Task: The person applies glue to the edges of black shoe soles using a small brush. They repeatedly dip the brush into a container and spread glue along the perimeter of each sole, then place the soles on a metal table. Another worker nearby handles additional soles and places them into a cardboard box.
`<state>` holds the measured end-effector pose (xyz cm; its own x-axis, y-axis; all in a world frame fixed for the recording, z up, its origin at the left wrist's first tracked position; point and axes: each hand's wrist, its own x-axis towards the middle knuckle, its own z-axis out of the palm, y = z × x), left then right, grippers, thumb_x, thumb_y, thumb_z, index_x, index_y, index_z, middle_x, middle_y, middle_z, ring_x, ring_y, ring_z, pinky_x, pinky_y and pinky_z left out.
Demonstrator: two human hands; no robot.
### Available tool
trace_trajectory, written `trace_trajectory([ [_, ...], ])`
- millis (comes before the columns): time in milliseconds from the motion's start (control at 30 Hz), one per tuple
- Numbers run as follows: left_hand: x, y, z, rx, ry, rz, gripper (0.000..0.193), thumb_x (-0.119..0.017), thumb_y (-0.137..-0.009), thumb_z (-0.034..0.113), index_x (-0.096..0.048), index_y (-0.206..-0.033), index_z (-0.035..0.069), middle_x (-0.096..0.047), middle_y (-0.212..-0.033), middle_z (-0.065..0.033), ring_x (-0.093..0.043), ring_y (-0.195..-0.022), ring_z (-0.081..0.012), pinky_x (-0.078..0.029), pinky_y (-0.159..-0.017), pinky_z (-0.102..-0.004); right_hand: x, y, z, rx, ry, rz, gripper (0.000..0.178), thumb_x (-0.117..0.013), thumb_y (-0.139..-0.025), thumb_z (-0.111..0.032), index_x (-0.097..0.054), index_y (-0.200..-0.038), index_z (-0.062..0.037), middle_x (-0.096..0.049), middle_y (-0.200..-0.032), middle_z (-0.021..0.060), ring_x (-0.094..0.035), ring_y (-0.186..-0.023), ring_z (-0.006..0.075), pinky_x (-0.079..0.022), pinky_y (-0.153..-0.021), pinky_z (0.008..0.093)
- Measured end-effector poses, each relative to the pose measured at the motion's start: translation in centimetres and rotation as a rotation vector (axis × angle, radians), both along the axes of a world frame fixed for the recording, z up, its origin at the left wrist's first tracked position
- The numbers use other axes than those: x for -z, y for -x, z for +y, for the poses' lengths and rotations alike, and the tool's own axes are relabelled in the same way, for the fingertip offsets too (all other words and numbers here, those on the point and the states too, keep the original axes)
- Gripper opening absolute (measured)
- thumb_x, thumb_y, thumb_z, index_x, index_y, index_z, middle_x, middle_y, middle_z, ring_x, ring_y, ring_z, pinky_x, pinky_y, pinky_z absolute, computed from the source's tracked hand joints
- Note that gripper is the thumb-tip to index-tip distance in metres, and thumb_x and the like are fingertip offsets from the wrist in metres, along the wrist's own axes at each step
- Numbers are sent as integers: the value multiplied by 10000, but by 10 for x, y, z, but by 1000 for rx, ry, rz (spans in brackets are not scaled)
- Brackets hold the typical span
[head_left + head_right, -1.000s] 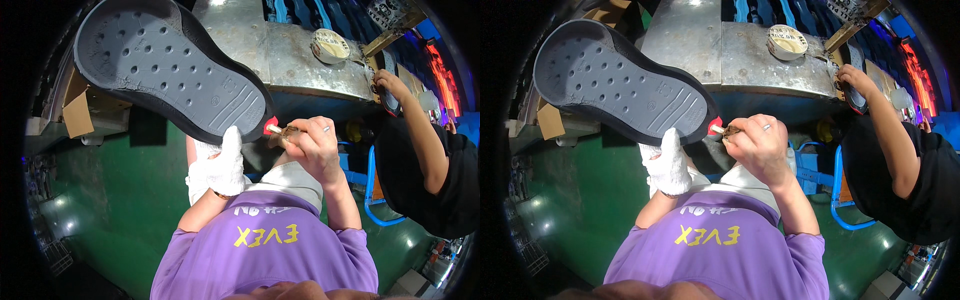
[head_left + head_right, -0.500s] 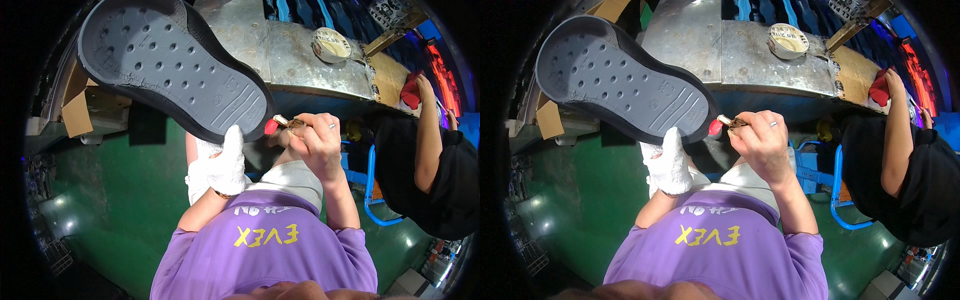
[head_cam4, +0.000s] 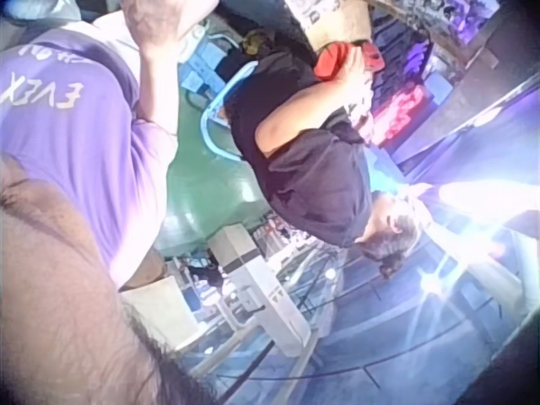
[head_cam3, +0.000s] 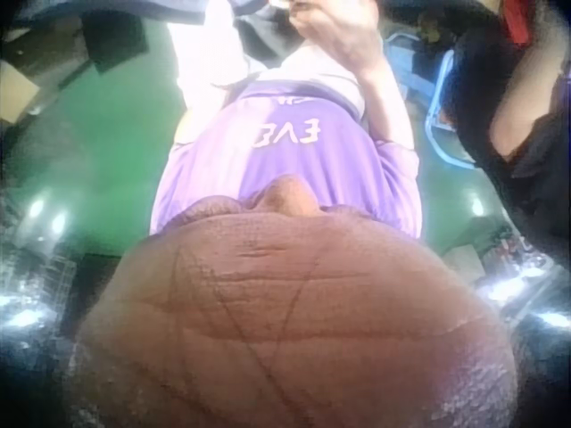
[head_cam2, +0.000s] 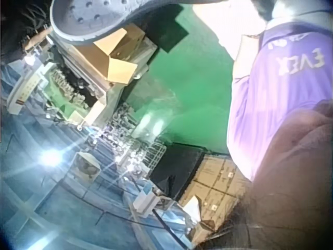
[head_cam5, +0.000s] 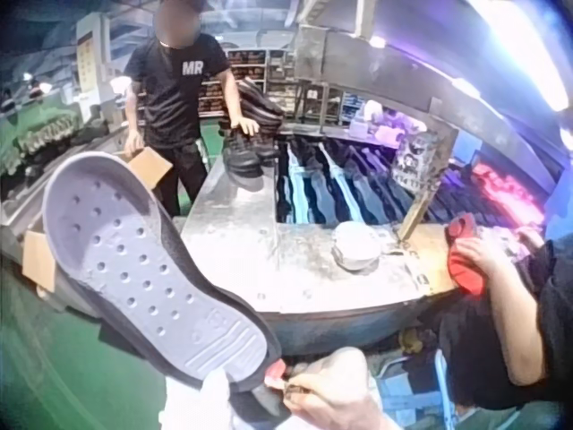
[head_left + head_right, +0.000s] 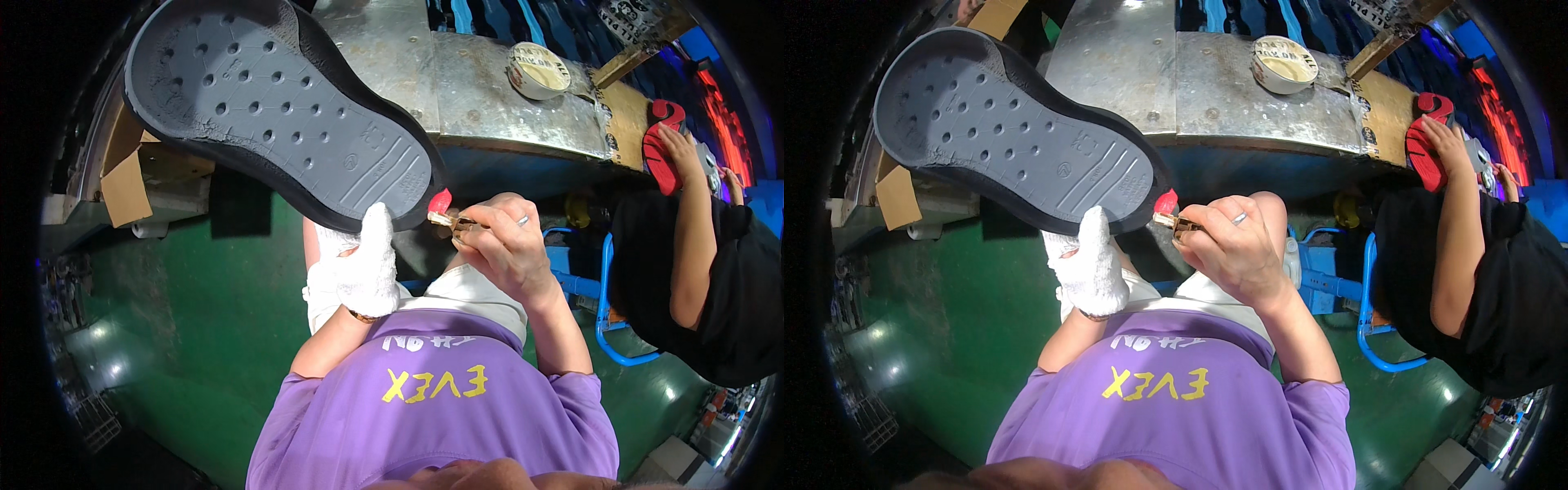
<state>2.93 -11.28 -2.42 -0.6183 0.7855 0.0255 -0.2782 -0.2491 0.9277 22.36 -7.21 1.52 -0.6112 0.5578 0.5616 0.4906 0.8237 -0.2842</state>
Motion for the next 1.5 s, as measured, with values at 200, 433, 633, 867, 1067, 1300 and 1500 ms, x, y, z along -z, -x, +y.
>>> trace_trajectory([
  [200, -6, 1, -1, 26, -54, 43, 452, -660, -941, -22, -512, -1366, 5, -658, -1224, -101, -648, -1039, -160, -534, -872, -286, -3, -1, -9, 16, -34, 39, 231, -798, -685, -97, -624, -836, -98, -661, -1058, 47, -617, -914, 230, -453, -862, 394],
  [433, -24, -6, -9, 45, 126, 68, 449, -677, -938, 11, -513, -1356, 15, -659, -1198, -104, -653, -970, -149, -549, -757, -273, -9, -4, -12, 57, -75, 28, 230, -782, -658, -86, -632, -831, -79, -664, -1032, 52, -619, -886, 228, -460, -839, 390],
  [633, -18, -7, -10, 71, 7, 126, 475, -683, -935, 18, -495, -1371, 30, -657, -1186, -101, -649, -966, -156, -546, -746, -269, -19, -4, -19, 193, -150, -18, 208, -801, -636, -117, -633, -752, -81, -675, -1003, 42, -630, -868, 217, -470, -819, 377],
  [867, -14, -11, -15, 70, 32, 235, 493, -672, -935, 5, -478, -1387, 22, -644, -1231, -110, -642, -1029, -165, -538, -828, -288, -12, -19, -14, 277, -191, 62, 212, -823, -618, -116, -652, -739, -85, -690, -960, 23, -640, -841, 204, -471, -803, 368],
  [1067, -20, -9, -16, 83, -24, 237, 495, -668, -933, -5, -480, -1390, 14, -644, -1239, -111, -633, -1051, -168, -528, -862, -294, -19, -20, -18, 313, -206, 84, 208, -823, -633, -90, -655, -756, -77, -691, -942, 38, -640, -829, 207, -471, -752, 355],
  [1300, -37, -14, -21, 163, 70, 44, 484, -673, -933, 6, -497, -1383, 41, -647, -1189, -70, -620, -986, -131, -508, -840, -280, 37, -32, -27, 540, 1, 371, 144, -805, -732, -40, -670, -781, -45, -704, -973, 96, -644, -832, 257, -487, -727, 376],
  [1500, -44, -60, 7, 564, 52, -4, 432, -677, -927, 18, -524, -1331, 25, -655, -1161, -71, -628, -985, -138, -519, -837, -276, 181, -31, -47, 731, 442, 676, 190, -777, -845, -199, -709, -952, -57, -703, -874, 124, -685, -814, 271, -549, -737, 392],
])
